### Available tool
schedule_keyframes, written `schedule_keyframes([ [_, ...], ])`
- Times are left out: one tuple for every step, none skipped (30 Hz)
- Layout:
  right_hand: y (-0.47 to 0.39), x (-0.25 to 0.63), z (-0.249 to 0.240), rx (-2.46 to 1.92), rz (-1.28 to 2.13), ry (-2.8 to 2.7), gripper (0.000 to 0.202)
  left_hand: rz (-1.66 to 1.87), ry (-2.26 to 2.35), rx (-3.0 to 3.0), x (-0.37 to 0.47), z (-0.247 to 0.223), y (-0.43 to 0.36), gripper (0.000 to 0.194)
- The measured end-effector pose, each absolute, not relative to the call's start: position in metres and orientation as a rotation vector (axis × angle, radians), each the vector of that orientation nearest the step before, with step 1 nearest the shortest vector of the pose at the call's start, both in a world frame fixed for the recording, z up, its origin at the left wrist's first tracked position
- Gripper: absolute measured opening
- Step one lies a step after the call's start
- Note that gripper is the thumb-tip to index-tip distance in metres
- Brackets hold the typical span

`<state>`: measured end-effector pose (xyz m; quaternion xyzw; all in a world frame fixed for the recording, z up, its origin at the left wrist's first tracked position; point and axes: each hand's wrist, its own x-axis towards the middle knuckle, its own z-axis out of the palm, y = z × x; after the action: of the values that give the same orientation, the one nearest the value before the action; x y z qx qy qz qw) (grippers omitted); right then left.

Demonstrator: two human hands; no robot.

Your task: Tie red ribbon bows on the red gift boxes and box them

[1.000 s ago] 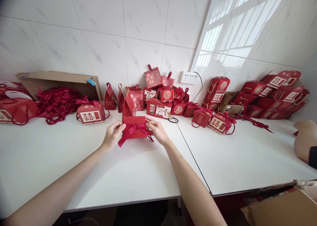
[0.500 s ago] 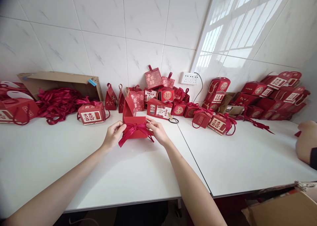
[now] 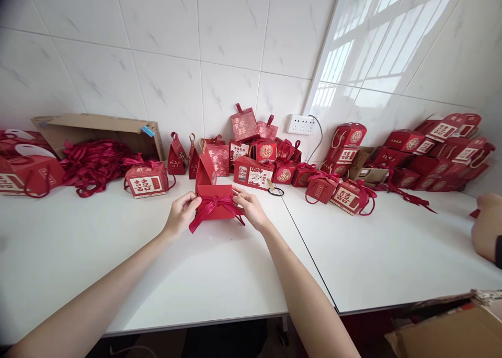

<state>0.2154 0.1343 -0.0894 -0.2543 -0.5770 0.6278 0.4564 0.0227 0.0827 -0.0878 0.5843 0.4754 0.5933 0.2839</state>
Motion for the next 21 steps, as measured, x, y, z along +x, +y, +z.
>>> schedule_keyframes([
  [0.1345, 0.2155, -0.0895, -0.626, 1.549, -1.422, 0.028, 1.587, 1.271, 1.562, 0.0225, -0.0879, 0.0828, 0.03],
  [0.1346, 0.2156, -0.0896, -0.625, 1.551, -1.423, 0.027, 1.585, 1.269, 1.56, 0.0224, -0.088, 0.0829, 0.03],
  [0.1347, 0.2158, -0.0897, -0.623, 1.552, -1.423, 0.026, 1.583, 1.267, 1.56, 0.0223, -0.0881, 0.083, 0.029],
  [0.1348, 0.216, -0.0899, -0.62, 1.554, -1.422, 0.025, 1.583, 1.265, 1.56, 0.0222, -0.0882, 0.083, 0.029],
  [0.1348, 0.2161, -0.0901, -0.615, 1.555, -1.423, 0.025, 1.583, 1.263, 1.561, 0.0222, -0.0882, 0.083, 0.029],
  [0.1349, 0.2162, -0.0902, -0.61, 1.556, -1.424, 0.025, 1.584, 1.261, 1.561, 0.0222, -0.0882, 0.0829, 0.029],
  [0.1348, 0.2164, -0.0903, -0.607, 1.556, -1.425, 0.025, 1.584, 1.26, 1.561, 0.0222, -0.0881, 0.0827, 0.029],
  [0.1348, 0.2165, -0.0903, -0.605, 1.556, -1.425, 0.025, 1.583, 1.26, 1.558, 0.0223, -0.0879, 0.0824, 0.029],
  [0.1346, 0.2165, -0.0902, -0.605, 1.558, -1.423, 0.025, 1.58, 1.261, 1.554, 0.0224, -0.0876, 0.0821, 0.029],
  [0.1344, 0.2165, -0.09, -0.608, 1.56, -1.417, 0.025, 1.577, 1.261, 1.551, 0.0224, -0.0873, 0.0818, 0.03],
  [0.1341, 0.2165, -0.0898, -0.616, 1.56, -1.407, 0.025, 1.576, 1.259, 1.549, 0.0225, -0.0869, 0.0816, 0.03],
  [0.1338, 0.2165, -0.0895, -0.625, 1.56, -1.396, 0.025, 1.577, 1.256, 1.548, 0.0226, -0.0866, 0.0815, 0.03],
  [0.1336, 0.2163, -0.0892, -0.635, 1.558, -1.386, 0.025, 1.58, 1.252, 1.549, 0.0226, -0.0864, 0.0815, 0.03],
  [0.1334, 0.2162, -0.089, -0.643, 1.556, -1.377, 0.025, 1.582, 1.249, 1.55, 0.0225, -0.0864, 0.0816, 0.03],
  [0.1333, 0.216, -0.0889, -0.65, 1.556, -1.372, 0.027, 1.583, 1.246, 1.55, 0.0224, -0.0865, 0.0818, 0.03],
  [0.1334, 0.2158, -0.0889, -0.653, 1.558, -1.371, 0.028, 1.583, 1.246, 1.55, 0.0222, -0.087, 0.082, 0.03],
  [0.1335, 0.2156, -0.0891, -0.652, 1.561, -1.374, 0.028, 1.581, 1.247, 1.55, 0.0219, -0.0875, 0.0822, 0.03],
  [0.1336, 0.2154, -0.0893, -0.648, 1.564, -1.379, 0.028, 1.58, 1.247, 1.552, 0.0215, -0.0882, 0.0824, 0.03],
  [0.1338, 0.2153, -0.0896, -0.645, 1.565, -1.384, 0.028, 1.578, 1.246, 1.555, 0.0211, -0.0889, 0.0826, 0.03],
  [0.134, 0.2152, -0.0898, -0.643, 1.565, -1.39, 0.027, 1.575, 1.241, 1.559, 0.0207, -0.0894, 0.0827, 0.03],
  [0.1341, 0.2152, -0.09, -0.643, 1.562, -1.394, 0.026, 1.572, 1.234, 1.564, 0.0202, -0.0898, 0.0827, 0.03],
])
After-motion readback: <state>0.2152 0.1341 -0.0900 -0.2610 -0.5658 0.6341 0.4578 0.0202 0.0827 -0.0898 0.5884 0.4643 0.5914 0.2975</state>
